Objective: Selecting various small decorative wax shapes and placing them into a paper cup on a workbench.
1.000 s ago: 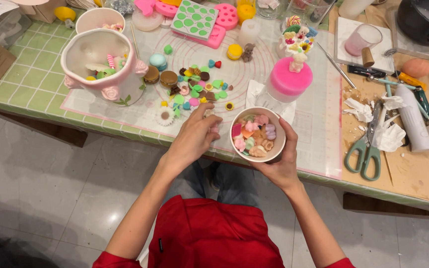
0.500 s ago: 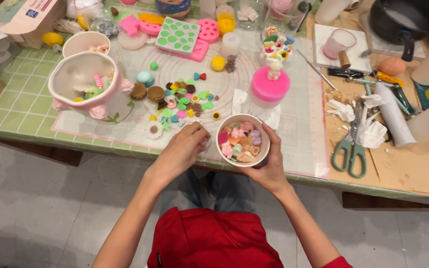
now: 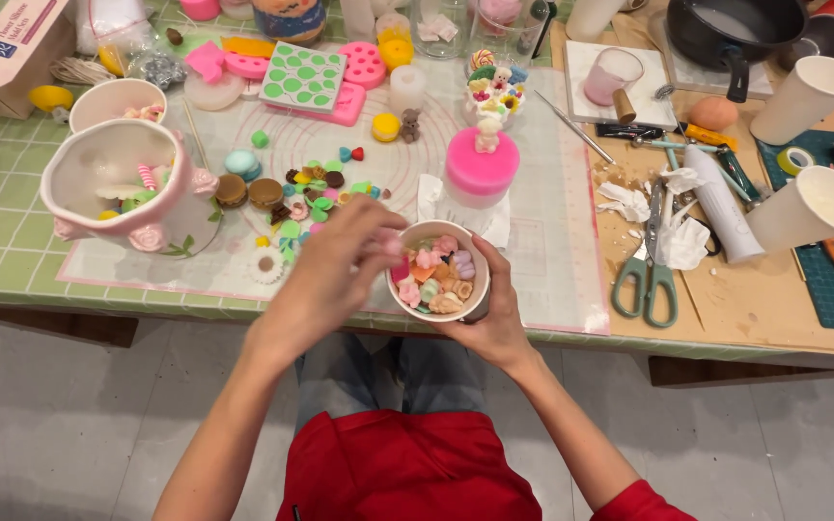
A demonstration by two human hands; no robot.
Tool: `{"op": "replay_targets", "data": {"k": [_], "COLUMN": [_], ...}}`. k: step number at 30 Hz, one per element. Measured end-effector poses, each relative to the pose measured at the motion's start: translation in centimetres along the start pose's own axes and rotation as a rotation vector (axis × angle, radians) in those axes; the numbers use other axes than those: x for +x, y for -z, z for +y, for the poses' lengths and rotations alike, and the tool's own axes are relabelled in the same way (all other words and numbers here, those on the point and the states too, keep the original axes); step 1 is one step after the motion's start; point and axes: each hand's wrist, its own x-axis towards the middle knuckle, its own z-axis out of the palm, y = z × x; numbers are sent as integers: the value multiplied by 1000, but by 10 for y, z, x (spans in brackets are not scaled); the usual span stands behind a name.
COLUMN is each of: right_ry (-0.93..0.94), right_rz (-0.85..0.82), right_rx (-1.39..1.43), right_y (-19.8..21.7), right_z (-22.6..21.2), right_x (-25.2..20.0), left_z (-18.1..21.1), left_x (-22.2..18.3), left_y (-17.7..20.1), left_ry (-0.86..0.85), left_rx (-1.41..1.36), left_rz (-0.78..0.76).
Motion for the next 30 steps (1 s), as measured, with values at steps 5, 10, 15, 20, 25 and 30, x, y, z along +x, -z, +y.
{"op": "replay_targets", "data": {"k": [5, 10, 15, 20, 25, 30], "right_ry": [-35, -40, -43, -41, -39, -27], "right_rz": [-20, -18, 7, -2, -4, 2], "right_rx": [26, 32, 2, 38, 21, 19], "right_y": [0, 0, -1, -2, -1, -2], "right_z": [0, -2, -5, -6, -6, -6], "right_x": [0, 1, 1, 1, 1, 1], "left_z": [12, -1, -49, -73, -88, -95], "left_x": [10, 15, 8, -9, -18, -19], "left_y": [-22, -19, 3, -6, -21, -21], "left_ry": [-79, -231, -36, 4, 36, 27], "left_rx": [50, 29, 292, 430, 538, 514], "left_rz": [-147, -115, 107, 46, -29, -5]}}
